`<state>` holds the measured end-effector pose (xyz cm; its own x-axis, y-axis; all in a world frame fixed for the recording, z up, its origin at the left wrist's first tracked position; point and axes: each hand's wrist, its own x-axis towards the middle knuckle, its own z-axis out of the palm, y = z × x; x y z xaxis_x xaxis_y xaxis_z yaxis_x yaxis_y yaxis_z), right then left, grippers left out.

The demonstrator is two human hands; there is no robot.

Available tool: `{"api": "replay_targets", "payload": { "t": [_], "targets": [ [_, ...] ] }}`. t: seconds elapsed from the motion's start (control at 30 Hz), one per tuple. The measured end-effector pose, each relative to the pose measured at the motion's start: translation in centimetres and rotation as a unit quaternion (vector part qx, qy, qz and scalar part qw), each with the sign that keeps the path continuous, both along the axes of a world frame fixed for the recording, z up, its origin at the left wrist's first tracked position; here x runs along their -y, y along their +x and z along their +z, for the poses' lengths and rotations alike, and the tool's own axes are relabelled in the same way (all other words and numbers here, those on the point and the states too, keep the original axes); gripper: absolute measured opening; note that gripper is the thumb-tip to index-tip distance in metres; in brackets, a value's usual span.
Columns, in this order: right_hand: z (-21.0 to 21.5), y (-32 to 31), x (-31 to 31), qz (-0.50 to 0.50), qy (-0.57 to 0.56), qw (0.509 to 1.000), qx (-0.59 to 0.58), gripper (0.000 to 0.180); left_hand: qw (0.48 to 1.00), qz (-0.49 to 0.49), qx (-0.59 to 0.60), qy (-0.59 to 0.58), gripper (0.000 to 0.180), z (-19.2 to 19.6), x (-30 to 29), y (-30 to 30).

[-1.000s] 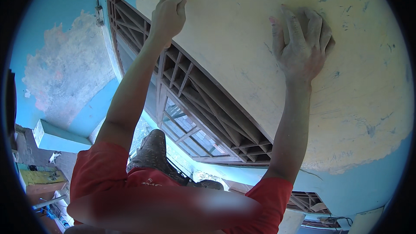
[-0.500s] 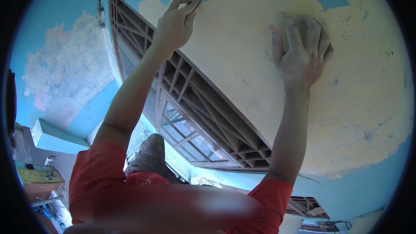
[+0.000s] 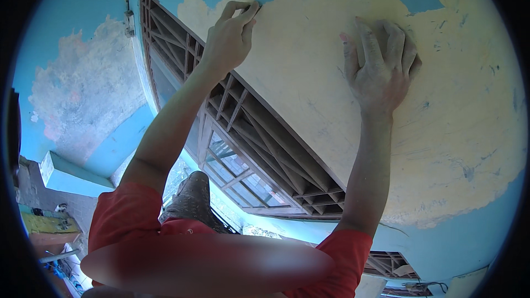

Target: The person scrapes peeling paint off the wall above a doorway using a hand scraper.

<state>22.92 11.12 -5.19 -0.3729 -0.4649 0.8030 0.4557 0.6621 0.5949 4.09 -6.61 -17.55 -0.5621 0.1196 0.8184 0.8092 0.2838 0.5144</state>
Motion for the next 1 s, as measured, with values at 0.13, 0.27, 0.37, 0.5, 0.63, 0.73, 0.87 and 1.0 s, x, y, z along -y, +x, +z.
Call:
{"api": "replay_targets", "payload": {
  "t": [0.13,0.27,0.37,0.5,0.63,0.73,0.87,1.0],
  "targets": [
    [0.2,0.0,0.1,0.003,0.005,1.0,-0.007,0.033,1.0,-0.02,0.019,-0.004,0.036,0.6,0.5,-0.1],
    [0.0,-0.2,0.2,0.014,0.001,1.0,-0.002,0.033,0.999,0.009,0.018,0.027,0.036,-0.5,-0.6,1.4],
    [-0.3,-0.2,0.0,0.011,-0.009,1.0,0.002,0.033,1.0,0.005,0.014,0.025,0.037,0.5,0.2,-1.0],
    [-0.1,-0.1,0.2,0.011,-0.005,1.0,-0.006,0.032,0.999,0.027,-0.015,0.025,0.037,0.0,-0.5,-0.3],
    [-0.1,0.1,0.3,0.017,-0.017,1.0,-0.006,0.032,0.999,0.034,-0.014,0.009,0.037,0.5,0.7,-1.8],
    [0.1,-0.1,0.7,0.006,-0.012,1.0,-0.002,0.032,0.998,0.056,0.022,0.018,0.038,0.6,-0.2,-0.9],
    [0.0,-0.3,0.0,-0.005,-0.013,1.0,-0.002,0.032,0.999,0.032,-0.023,-0.007,0.038,0.7,0.3,-2.3],
    [-0.2,-0.2,0.6,0.013,-0.008,1.0,0.003,0.033,0.998,0.06,0.002,-0.009,0.04,0.6,1.2,-3.4]
  ]
}}
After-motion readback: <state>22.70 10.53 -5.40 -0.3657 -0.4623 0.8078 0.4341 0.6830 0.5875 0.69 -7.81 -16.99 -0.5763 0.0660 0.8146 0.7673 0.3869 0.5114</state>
